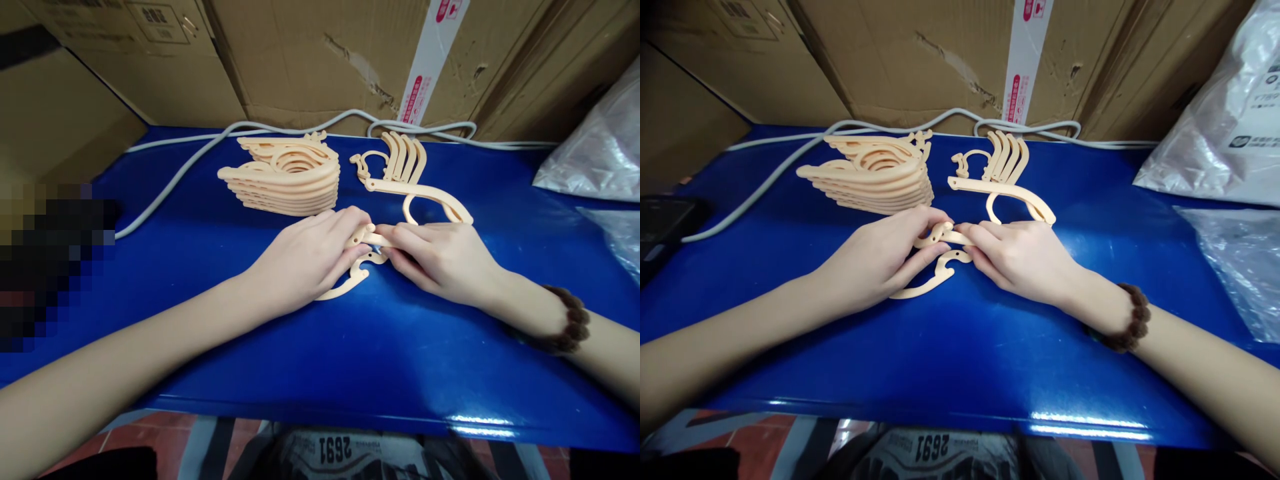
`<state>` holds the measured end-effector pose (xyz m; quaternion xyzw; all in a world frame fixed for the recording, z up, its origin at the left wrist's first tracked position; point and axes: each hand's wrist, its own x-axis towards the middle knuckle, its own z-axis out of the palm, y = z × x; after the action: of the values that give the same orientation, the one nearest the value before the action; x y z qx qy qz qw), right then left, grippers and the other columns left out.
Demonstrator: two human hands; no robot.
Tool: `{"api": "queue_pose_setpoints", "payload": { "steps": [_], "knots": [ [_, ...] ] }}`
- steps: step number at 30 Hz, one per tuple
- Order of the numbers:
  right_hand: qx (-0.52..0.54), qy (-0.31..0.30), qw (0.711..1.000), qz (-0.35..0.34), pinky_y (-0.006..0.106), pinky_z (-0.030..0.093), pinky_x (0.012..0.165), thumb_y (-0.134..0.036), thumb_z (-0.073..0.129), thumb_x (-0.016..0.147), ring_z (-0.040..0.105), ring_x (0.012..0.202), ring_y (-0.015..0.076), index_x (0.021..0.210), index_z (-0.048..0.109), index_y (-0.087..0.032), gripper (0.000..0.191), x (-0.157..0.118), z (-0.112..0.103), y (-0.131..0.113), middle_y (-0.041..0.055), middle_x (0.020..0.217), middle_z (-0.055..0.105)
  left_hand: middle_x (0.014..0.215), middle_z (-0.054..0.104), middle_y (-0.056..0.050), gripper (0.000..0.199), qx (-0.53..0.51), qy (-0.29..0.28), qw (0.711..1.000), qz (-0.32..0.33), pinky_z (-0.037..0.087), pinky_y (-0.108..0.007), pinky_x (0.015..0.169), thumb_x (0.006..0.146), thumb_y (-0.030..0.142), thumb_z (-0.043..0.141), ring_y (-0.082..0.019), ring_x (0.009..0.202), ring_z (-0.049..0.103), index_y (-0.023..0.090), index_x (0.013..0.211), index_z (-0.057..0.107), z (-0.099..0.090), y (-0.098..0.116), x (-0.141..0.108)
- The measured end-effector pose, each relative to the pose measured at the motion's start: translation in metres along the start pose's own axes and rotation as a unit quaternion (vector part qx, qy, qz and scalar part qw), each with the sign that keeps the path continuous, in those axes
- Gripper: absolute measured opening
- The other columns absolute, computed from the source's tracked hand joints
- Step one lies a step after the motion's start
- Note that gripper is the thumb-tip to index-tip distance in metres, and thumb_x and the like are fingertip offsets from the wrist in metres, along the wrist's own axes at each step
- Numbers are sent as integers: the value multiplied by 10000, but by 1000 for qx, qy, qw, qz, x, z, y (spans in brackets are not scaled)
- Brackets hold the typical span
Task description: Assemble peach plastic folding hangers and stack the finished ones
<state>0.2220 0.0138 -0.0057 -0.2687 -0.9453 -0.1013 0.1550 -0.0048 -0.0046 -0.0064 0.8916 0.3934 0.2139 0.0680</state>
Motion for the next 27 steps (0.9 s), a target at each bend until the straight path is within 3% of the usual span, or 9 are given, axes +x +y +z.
{"api": "queue_pose_setpoints", "payload": {
  "steps": [9, 27],
  "knots": [
    [12, -10, 1000, -3, 249, 401, 559, -262, 403, 1006, 659, 713, 123, 1172, 601, -137, 286, -1, 0, 1, 46, 948, 728, 900, 680, -4, 267, 52, -6, 998, -40, 364, -216, 570, 1028, 409, 379, -139, 751, 657, 188, 1081, 520, -5, 5, -1],
    [31, -32, 999, -13, 259, 406, 568, -262, 409, 1005, 664, 711, 127, 1163, 610, -142, 283, 0, -1, 1, 33, 939, 725, 836, 675, -3, 273, 51, -75, 994, -57, 298, -241, 503, 1025, 408, 359, -163, 685, 653, 188, 1013, 520, -6, 6, 1]
  ]
}}
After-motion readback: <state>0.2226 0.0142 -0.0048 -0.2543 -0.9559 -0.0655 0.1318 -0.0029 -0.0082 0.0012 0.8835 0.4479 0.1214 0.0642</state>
